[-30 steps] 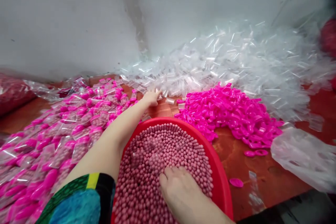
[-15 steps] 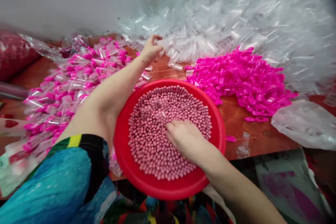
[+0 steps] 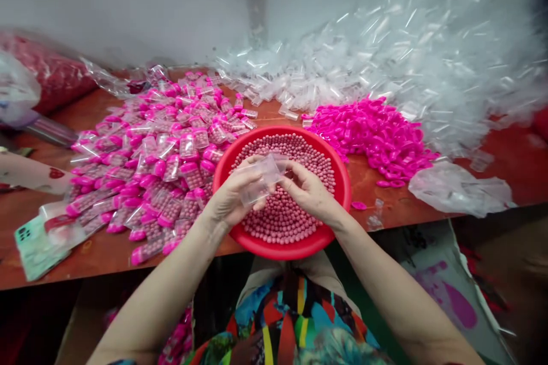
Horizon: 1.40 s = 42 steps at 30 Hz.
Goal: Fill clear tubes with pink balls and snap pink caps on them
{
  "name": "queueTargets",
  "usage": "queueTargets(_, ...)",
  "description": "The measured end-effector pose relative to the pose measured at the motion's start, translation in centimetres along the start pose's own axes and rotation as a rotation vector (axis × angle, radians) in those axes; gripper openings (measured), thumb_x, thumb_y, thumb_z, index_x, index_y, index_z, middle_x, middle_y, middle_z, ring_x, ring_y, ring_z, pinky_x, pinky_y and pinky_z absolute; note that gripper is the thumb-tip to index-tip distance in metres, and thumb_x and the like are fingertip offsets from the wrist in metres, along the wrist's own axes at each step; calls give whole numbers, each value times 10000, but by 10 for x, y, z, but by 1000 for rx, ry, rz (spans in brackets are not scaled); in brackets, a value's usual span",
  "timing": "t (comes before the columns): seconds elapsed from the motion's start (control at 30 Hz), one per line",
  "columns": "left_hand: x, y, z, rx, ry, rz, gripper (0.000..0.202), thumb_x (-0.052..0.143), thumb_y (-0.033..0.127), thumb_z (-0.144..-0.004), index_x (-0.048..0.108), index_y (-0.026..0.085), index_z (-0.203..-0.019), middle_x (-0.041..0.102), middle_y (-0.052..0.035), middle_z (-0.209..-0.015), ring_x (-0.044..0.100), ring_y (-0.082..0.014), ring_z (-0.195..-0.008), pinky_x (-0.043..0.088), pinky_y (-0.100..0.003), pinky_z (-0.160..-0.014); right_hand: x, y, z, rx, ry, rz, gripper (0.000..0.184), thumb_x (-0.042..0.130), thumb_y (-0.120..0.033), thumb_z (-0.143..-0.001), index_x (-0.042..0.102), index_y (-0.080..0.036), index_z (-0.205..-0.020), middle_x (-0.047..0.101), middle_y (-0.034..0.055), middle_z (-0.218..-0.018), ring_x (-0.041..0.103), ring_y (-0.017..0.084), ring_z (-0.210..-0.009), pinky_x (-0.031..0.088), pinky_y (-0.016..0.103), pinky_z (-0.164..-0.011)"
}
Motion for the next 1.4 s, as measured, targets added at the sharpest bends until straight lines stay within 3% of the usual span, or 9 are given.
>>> queueTargets(0.2,4,-26,8,-87,64,42,388,779,343,-798,643,168,-1116,702,-75,-972,681,-155,-693,474,-172,-379,8,5,19,-180,55,302,406,480,-105,-910,589,-184,-1293,632,136,-1264,581,235,-1212,463,449,-1077)
queueTargets(0.37,1,-32,8,-59,139,-57,390,815,225,-745,662,157,-1097,684,-44,-925,638,-119,-633,476,-172,-367,11,3,26,-197,-36,403,458,464,-43,-871,568,-153,-1303,627,156,-1301,566,236,-1259,448,448,-1109)
queueTargets(0.5,2,-30,11,-116,91,-149,499,831,193,-724,634,164,-1182,702,-72,-958,626,-118,-603,464,-175,-374,2,3,29,-47,-80,238,271,562,-192,-935,615,-156,-1198,679,102,-1156,649,184,-1038,534,354,-941)
queueTargets(0.63,5,-27,13,-160,59,-144,582,850,178,-685,642,166,-1229,713,-135,-1046,652,-140,-639,469,-177,-398,-11,7,28,100,-127,206,395,650,-291,-913,568,-162,-1276,660,44,-1033,613,122,-811,535,258,-742)
queueTargets(0.9,-9,-14,9,382,463,-294,542,868,237,-620,679,210,-1127,637,-81,-1226,661,-124,-719,544,-180,-510,-29,-2,27,68,-471,1291,280,406,-112,-975,671,-63,-1052,614,225,-1138,579,294,-1077,492,448,-919)
queueTargets(1.03,-14,-16,8,405,472,-239,524,845,268,-646,653,205,-1129,637,-65,-1134,626,-107,-680,489,-158,-450,8,14,29,100,-565,1200,317,369,-18,-927,674,-24,-1012,642,266,-1098,603,308,-1038,491,436,-875)
queueTargets(1.17,-19,-16,9,451,481,-216,472,832,254,-663,655,218,-1100,624,-39,-1096,623,-100,-691,485,-158,-455,34,23,23,82,-639,1003,177,528,-69,-882,642,-76,-1017,697,145,-1025,650,195,-864,511,296,-796)
queueTargets(1.27,-21,-16,10,476,461,-192,465,836,254,-673,651,220,-1098,615,-26,-1086,619,-95,-686,489,-162,-447,24,25,12,115,-493,821,201,579,-187,-895,584,-106,-1079,696,100,-1039,653,159,-872,511,257,-791)
queueTargets(1.4,-22,-14,7,412,394,-106,527,863,241,-651,640,202,-1127,626,-30,-1074,634,-107,-690,512,-185,-437,-5,33,-7,209,-12,488,401,625,-246,-848,504,-137,-1215,685,61,-1010,642,153,-808,511,291,-777)
Point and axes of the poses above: each hand's wrist, its own z-axis away from the middle knuckle, its own x-axis out of the palm, y = z × x, the point moved 3 cm from there along -z, towards the middle knuckle
